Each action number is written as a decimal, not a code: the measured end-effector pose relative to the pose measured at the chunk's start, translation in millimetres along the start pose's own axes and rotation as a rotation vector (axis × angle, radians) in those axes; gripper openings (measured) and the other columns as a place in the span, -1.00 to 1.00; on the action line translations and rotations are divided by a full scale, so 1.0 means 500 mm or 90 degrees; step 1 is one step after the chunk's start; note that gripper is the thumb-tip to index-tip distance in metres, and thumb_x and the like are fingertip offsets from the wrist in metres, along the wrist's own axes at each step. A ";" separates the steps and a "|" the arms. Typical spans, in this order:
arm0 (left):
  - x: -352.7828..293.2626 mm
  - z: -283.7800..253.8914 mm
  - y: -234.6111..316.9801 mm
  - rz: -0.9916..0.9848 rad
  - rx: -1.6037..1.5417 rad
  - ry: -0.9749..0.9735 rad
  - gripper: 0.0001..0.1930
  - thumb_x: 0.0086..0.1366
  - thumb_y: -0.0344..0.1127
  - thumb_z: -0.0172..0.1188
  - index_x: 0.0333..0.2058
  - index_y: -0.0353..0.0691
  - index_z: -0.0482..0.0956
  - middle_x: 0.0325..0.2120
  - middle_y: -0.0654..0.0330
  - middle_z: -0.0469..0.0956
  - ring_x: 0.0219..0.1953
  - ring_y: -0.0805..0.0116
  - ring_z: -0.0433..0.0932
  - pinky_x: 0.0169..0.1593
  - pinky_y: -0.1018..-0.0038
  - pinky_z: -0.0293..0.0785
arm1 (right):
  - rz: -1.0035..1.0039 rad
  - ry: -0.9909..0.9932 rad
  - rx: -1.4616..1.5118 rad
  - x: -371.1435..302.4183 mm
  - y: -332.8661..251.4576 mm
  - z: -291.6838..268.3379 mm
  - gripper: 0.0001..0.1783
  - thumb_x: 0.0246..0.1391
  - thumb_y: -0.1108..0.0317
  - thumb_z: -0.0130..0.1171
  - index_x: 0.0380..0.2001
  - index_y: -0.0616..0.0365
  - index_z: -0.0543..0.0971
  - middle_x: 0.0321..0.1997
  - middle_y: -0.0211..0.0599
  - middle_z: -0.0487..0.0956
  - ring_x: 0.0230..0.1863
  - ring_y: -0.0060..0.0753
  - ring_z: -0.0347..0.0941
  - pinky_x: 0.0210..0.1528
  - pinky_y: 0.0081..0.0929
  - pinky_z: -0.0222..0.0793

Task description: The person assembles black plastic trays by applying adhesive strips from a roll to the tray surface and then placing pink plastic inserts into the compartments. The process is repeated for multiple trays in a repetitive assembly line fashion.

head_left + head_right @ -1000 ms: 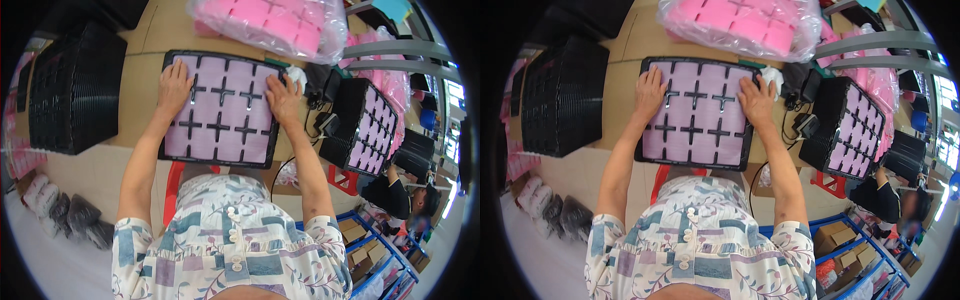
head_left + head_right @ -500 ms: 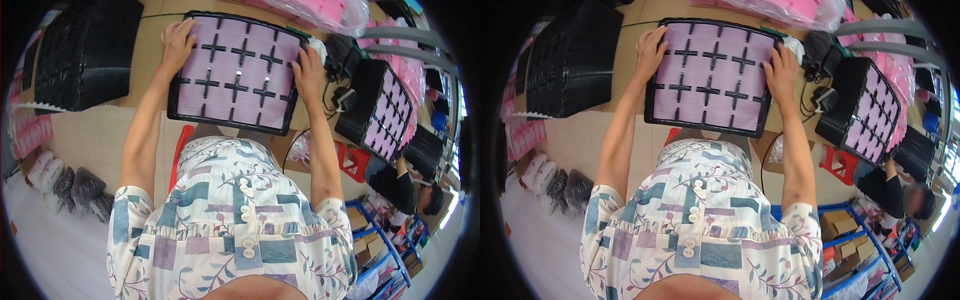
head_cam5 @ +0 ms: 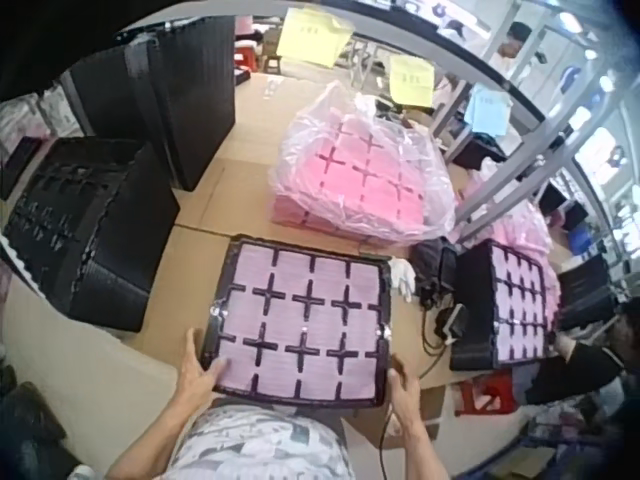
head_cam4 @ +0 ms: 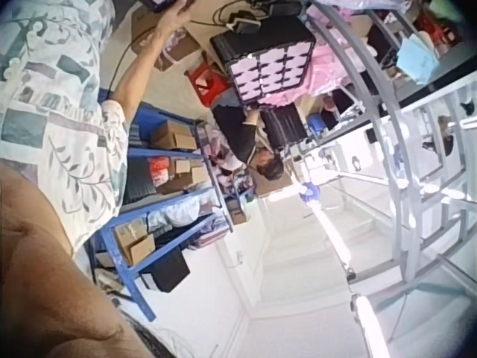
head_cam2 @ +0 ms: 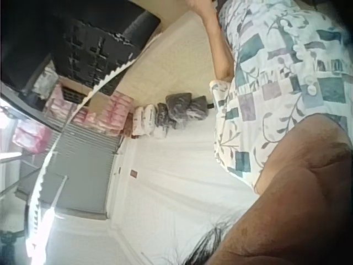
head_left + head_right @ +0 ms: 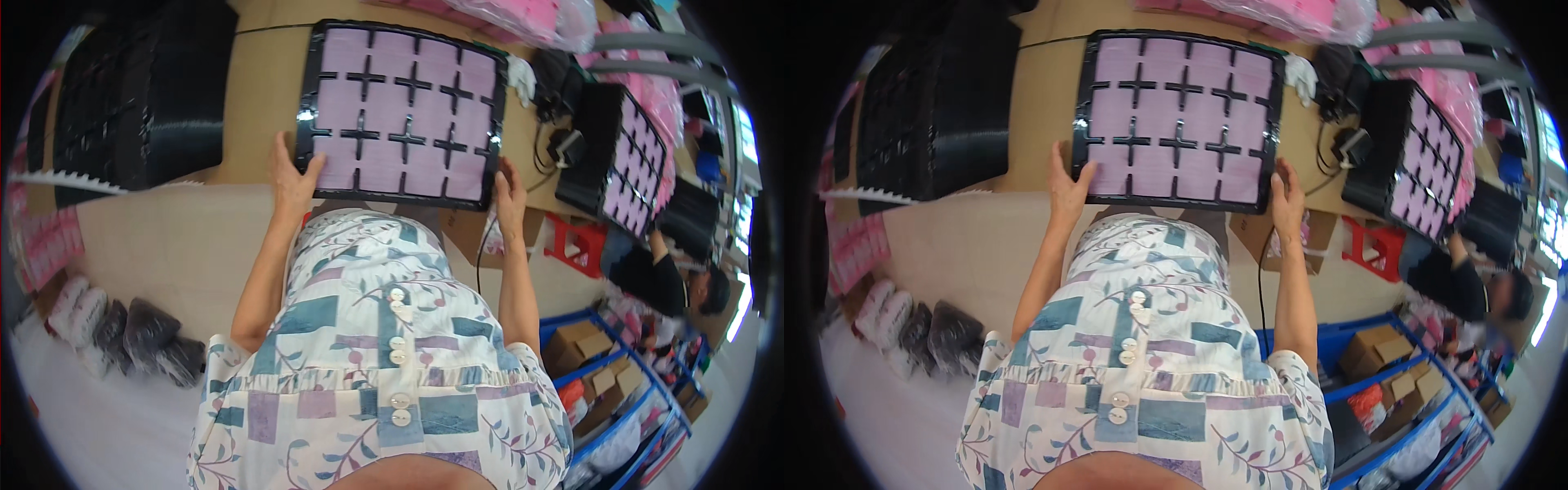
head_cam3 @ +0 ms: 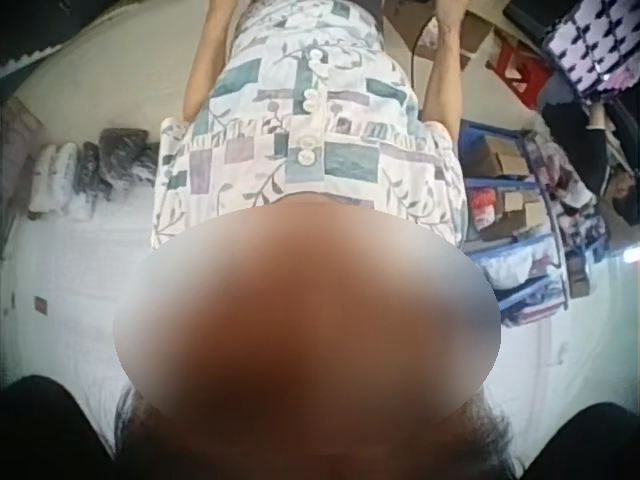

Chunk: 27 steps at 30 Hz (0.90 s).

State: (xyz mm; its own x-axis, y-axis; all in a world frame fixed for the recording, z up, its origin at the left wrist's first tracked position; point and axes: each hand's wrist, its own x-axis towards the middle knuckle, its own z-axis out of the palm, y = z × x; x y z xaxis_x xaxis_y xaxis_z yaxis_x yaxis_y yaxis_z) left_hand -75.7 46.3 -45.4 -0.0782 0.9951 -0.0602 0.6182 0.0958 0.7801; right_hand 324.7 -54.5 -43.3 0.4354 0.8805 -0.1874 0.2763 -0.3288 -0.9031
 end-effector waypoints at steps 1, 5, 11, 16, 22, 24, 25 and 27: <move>-0.004 0.004 -0.001 0.011 0.044 -0.021 -0.08 0.07 -0.06 0.40 0.30 -0.35 0.14 0.19 -0.18 0.27 0.29 -0.14 0.16 0.31 0.15 0.10 | 0.008 0.023 0.017 0.001 0.008 -0.011 -0.50 0.26 0.30 0.09 0.18 0.35 0.38 0.19 -0.05 0.48 0.21 -0.32 0.39 0.27 -0.45 0.23; -0.006 -0.007 0.019 0.032 0.148 -0.061 -0.16 0.10 -0.06 0.36 0.24 -0.40 0.21 0.09 -0.15 0.31 0.16 -0.12 0.25 0.27 0.08 0.11 | 0.066 0.056 -0.176 -0.023 -0.044 0.018 -0.46 0.12 0.23 0.28 0.08 0.36 0.48 -0.17 -0.13 0.62 -0.16 -0.42 0.53 -0.03 -0.47 0.42; -0.005 0.010 0.006 0.006 0.101 -0.055 -0.22 0.12 -0.09 0.35 0.22 -0.41 0.26 0.07 -0.13 0.33 0.15 -0.09 0.27 0.26 0.13 0.15 | 0.026 -0.041 -0.228 -0.026 -0.042 0.011 -0.44 0.05 0.24 0.32 0.05 0.38 0.49 -0.26 -0.18 0.59 -0.26 -0.43 0.51 -0.10 -0.49 0.43; 0.006 0.016 -0.027 -0.030 0.025 -0.040 -0.29 0.17 -0.12 0.32 0.18 -0.42 0.32 0.07 -0.11 0.33 0.13 -0.08 0.29 0.24 0.16 0.19 | 0.072 -0.085 -0.014 -0.004 -0.002 -0.025 -0.47 0.07 0.21 0.28 0.01 0.39 0.51 -0.27 -0.20 0.56 -0.26 -0.41 0.48 -0.14 -0.44 0.41; -0.010 0.026 -0.014 0.034 0.098 0.031 -0.37 0.23 -0.07 0.24 0.15 -0.39 0.39 0.02 -0.11 0.38 0.12 -0.09 0.32 0.22 0.14 0.23 | -0.077 -0.106 -0.363 -0.019 -0.052 0.001 -0.35 0.03 0.20 0.22 0.14 0.36 0.38 -0.06 0.16 0.49 -0.06 0.19 0.46 -0.02 -0.09 0.39; -0.004 0.019 -0.032 0.059 0.145 0.050 -0.38 0.23 -0.06 0.23 0.12 -0.42 0.43 0.02 -0.10 0.39 0.12 -0.10 0.32 0.22 0.14 0.23 | -0.023 -0.107 -0.442 -0.025 -0.099 0.006 -0.36 0.04 0.18 0.19 0.13 0.37 0.39 -0.04 0.18 0.49 -0.02 0.19 0.44 0.02 -0.09 0.37; 0.004 0.013 -0.032 0.073 0.170 0.059 -0.39 0.23 -0.05 0.23 0.10 -0.44 0.44 0.02 -0.10 0.39 0.12 -0.11 0.32 0.22 0.14 0.23 | 0.001 -0.106 -0.481 -0.028 -0.114 0.007 -0.36 0.05 0.17 0.18 0.12 0.38 0.39 -0.03 0.19 0.49 0.00 0.19 0.44 0.04 -0.09 0.36; 0.007 -0.019 0.025 0.012 0.129 0.033 -0.49 0.32 -0.11 0.11 0.08 -0.44 0.48 0.07 -0.11 0.44 0.13 -0.12 0.37 0.24 0.21 0.24 | -0.135 -0.041 -0.464 -0.033 -0.083 -0.011 -0.37 0.05 0.16 0.16 0.11 0.38 0.40 -0.02 0.17 0.50 0.01 0.21 0.44 0.04 -0.07 0.37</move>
State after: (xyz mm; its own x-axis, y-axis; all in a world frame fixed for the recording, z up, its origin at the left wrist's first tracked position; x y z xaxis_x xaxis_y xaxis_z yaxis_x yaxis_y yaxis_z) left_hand -75.6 50.6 -30.1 -0.1023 0.9947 -0.0099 0.7645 0.0850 0.6390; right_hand 310.6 -57.0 -0.7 0.2660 0.9606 -0.0808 0.8542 -0.2738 -0.4421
